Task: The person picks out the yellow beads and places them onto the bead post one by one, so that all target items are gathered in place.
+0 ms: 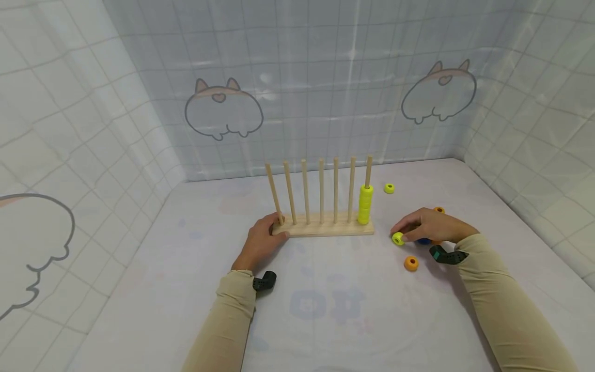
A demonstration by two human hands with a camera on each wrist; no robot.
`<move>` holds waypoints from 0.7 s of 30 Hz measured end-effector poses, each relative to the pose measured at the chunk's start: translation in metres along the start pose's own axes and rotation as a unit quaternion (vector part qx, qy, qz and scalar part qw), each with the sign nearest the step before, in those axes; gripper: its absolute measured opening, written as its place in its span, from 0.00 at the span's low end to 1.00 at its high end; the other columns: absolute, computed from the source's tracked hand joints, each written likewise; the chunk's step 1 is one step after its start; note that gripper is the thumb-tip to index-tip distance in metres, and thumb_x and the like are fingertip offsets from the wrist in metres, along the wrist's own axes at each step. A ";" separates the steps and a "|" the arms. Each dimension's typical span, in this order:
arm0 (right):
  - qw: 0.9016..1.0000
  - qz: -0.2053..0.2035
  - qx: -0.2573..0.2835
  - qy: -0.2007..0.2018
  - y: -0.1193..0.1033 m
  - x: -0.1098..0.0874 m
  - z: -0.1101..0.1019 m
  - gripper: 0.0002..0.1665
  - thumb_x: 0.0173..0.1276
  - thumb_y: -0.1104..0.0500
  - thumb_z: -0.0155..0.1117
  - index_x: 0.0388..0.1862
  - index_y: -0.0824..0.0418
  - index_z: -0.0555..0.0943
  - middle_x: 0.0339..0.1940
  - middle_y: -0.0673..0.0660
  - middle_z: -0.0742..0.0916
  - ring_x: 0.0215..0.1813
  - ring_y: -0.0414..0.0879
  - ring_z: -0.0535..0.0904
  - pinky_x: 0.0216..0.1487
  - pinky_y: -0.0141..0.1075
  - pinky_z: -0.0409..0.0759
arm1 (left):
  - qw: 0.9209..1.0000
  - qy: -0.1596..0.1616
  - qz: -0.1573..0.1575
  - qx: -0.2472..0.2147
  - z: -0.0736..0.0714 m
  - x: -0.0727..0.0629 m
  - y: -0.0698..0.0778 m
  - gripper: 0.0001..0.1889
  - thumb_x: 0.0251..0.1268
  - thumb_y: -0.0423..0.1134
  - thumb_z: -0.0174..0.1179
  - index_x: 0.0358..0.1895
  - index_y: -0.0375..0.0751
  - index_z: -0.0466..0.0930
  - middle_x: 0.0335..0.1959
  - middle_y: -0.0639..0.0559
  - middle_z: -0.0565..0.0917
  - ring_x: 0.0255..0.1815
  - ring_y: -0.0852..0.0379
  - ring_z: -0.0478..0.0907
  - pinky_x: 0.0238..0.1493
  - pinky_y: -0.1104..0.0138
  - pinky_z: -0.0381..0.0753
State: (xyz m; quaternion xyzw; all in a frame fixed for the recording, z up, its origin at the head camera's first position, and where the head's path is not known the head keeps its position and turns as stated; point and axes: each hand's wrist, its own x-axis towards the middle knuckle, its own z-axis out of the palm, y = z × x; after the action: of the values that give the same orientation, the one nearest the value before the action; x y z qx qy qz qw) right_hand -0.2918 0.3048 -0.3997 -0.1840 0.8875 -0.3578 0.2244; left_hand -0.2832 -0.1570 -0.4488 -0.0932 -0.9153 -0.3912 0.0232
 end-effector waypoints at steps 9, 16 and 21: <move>0.999 -0.024 -0.028 0.027 -0.002 -0.002 -0.003 0.19 0.68 0.47 0.69 0.56 0.49 0.86 0.58 0.50 0.85 0.63 0.50 0.75 0.60 0.45 0.73 | 1.000 0.002 0.003 -0.001 0.000 0.001 0.000 0.30 0.67 0.44 0.65 0.71 0.42 0.72 0.70 0.41 0.72 0.73 0.42 0.64 0.71 0.49 0.65; 0.998 -0.008 -0.019 0.055 0.001 -0.002 -0.005 0.23 0.69 0.44 0.68 0.58 0.52 0.85 0.57 0.50 0.85 0.60 0.50 0.76 0.60 0.48 0.72 | 1.000 -0.006 0.004 -0.001 0.000 0.002 -0.001 0.30 0.67 0.45 0.64 0.71 0.42 0.71 0.71 0.41 0.71 0.74 0.41 0.62 0.72 0.47 0.63; 0.996 -0.012 0.011 0.084 -0.001 -0.003 -0.006 0.25 0.69 0.45 0.68 0.59 0.56 0.84 0.55 0.52 0.86 0.58 0.50 0.77 0.58 0.45 0.73 | 1.000 -0.007 0.005 0.005 0.000 0.002 -0.003 0.31 0.68 0.45 0.63 0.72 0.41 0.70 0.72 0.41 0.70 0.75 0.41 0.61 0.72 0.48 0.62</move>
State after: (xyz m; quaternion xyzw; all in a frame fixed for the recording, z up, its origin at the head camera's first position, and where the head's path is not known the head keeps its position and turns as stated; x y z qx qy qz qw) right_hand -0.2925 0.3085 -0.3945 -0.1609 0.8970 -0.3847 0.1469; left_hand -0.2861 -0.1585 -0.4502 -0.1002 -0.9167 -0.3862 0.0188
